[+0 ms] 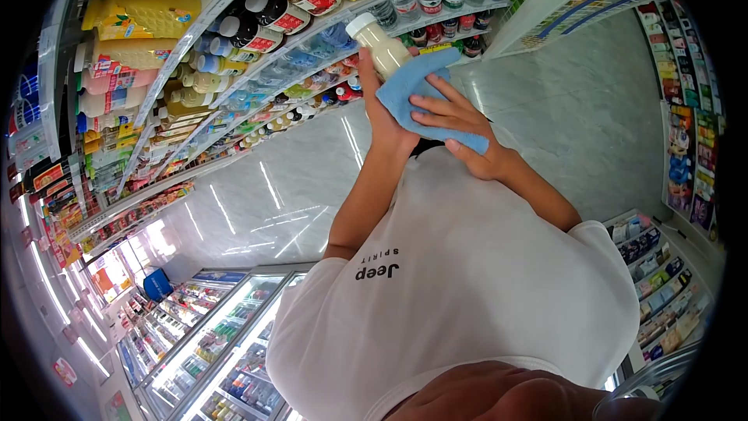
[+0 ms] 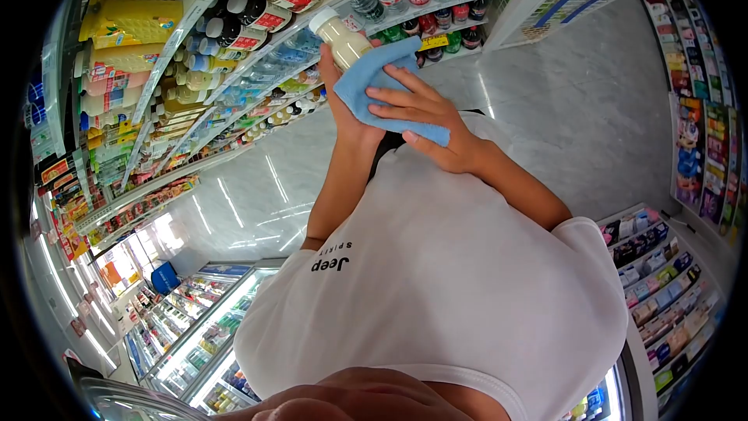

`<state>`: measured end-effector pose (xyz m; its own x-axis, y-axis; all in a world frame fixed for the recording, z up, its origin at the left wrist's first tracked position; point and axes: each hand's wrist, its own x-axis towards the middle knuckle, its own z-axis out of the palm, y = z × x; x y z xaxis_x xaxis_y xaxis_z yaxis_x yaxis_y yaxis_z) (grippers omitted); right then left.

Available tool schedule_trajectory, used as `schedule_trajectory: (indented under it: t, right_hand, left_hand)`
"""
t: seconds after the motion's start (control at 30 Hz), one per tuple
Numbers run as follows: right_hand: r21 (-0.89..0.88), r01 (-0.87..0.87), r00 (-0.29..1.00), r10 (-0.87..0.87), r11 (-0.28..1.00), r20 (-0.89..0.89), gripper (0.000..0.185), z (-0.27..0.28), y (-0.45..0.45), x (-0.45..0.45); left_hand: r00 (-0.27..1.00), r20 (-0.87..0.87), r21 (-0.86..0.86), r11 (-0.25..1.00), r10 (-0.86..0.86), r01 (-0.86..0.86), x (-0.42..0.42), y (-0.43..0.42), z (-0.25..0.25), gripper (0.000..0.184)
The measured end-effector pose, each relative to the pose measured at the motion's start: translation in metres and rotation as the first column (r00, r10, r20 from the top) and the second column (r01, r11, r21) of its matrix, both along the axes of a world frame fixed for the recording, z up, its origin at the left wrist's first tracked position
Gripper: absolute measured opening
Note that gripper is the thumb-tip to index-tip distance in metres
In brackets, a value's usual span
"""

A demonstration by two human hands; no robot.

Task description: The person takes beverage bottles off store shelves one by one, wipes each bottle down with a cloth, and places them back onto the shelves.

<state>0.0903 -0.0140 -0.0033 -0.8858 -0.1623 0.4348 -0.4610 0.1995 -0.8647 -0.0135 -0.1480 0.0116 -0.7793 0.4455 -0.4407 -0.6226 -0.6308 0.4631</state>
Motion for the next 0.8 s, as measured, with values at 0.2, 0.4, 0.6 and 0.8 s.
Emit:
schedule_trajectory:
  t: [0.2, 0.4, 0.6, 0.8]
  right_hand:
    - [-0.012, 0.120, 0.993, -0.120, 0.993, -0.011, 0.048, 0.005, 0.002, -0.004]
    - [-0.246, 0.244, 0.970, -0.237, 0.938, 0.057, 0.045, 0.005, 0.003, -0.049]
    - [-0.133, 0.136, 0.989, -0.126, 0.982, 0.079, 0.045, 0.007, 0.002, -0.038]
    - [0.220, 0.006, 0.998, 0.008, 0.975, -0.062, 0.041, 0.006, 0.009, 0.007]
  left_hand:
    - [0.987, -0.028, 0.018, 0.987, -0.159, 0.160, 0.010, 0.005, -0.010, 0.061]
    - [0.978, -0.050, -0.104, 0.975, -0.202, 0.196, 0.021, 0.015, 0.002, 0.062]
    - [0.998, 0.005, -0.036, 0.997, -0.069, 0.069, 0.015, 0.012, 0.001, 0.052]
    - [1.000, -0.012, 0.053, 0.998, 0.018, -0.017, 0.004, -0.001, 0.000, 0.061]
